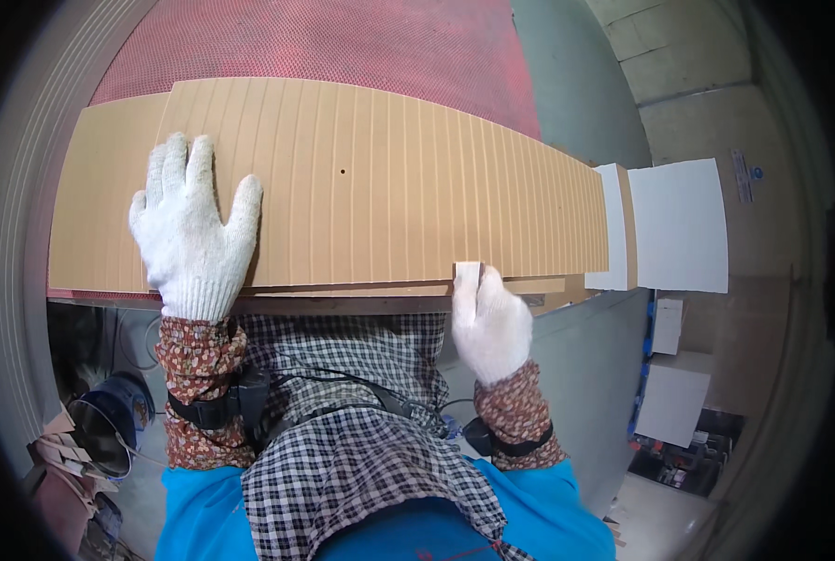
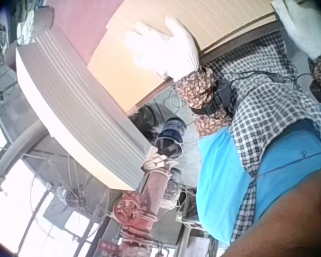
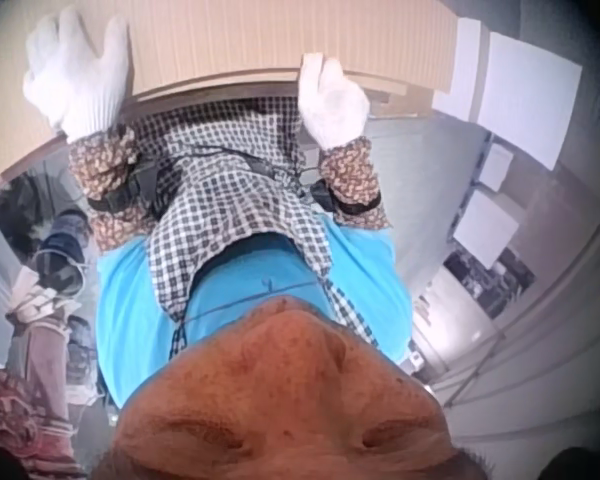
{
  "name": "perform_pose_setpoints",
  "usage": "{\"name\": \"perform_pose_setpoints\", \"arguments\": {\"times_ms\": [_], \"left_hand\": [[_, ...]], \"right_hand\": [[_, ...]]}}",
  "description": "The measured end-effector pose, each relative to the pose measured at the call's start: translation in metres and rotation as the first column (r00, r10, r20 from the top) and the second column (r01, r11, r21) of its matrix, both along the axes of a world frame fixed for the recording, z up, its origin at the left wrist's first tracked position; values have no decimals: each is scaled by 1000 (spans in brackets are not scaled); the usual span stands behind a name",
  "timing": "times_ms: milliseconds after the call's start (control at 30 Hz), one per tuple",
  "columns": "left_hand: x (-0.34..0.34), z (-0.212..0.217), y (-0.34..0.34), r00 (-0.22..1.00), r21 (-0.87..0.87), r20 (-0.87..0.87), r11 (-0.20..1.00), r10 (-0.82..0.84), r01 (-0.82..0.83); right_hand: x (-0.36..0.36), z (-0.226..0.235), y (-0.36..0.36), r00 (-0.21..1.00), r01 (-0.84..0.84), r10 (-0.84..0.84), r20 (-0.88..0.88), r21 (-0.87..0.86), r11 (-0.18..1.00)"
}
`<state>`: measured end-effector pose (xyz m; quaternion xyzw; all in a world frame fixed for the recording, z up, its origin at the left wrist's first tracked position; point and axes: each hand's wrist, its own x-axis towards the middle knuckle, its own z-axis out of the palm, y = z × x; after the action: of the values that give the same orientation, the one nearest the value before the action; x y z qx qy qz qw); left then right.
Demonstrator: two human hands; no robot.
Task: The person is applying edging tape to the side of a wooden furniture panel and trimming it.
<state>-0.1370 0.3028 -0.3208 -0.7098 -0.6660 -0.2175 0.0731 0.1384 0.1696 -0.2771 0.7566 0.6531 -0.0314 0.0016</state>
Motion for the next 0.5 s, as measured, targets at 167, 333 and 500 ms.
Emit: {"name": "perform_pose_setpoints", "arguments": {"times_ms": [167, 333, 500], "left_hand": [[0, -6, 8, 1000, -3, -15, 1000, -8, 8], [1, -1, 10, 1000, -18, -2, 1000, -2, 2], [2, 4, 8, 1000, -20, 15, 1000, -4, 4]], "right_hand": [[24, -11, 69, 935, -261, 247, 256, 25, 965], [42, -21, 161, 945, -247, 232, 230, 35, 968], [71, -30, 239, 971, -173, 179, 156, -57, 983]]}}
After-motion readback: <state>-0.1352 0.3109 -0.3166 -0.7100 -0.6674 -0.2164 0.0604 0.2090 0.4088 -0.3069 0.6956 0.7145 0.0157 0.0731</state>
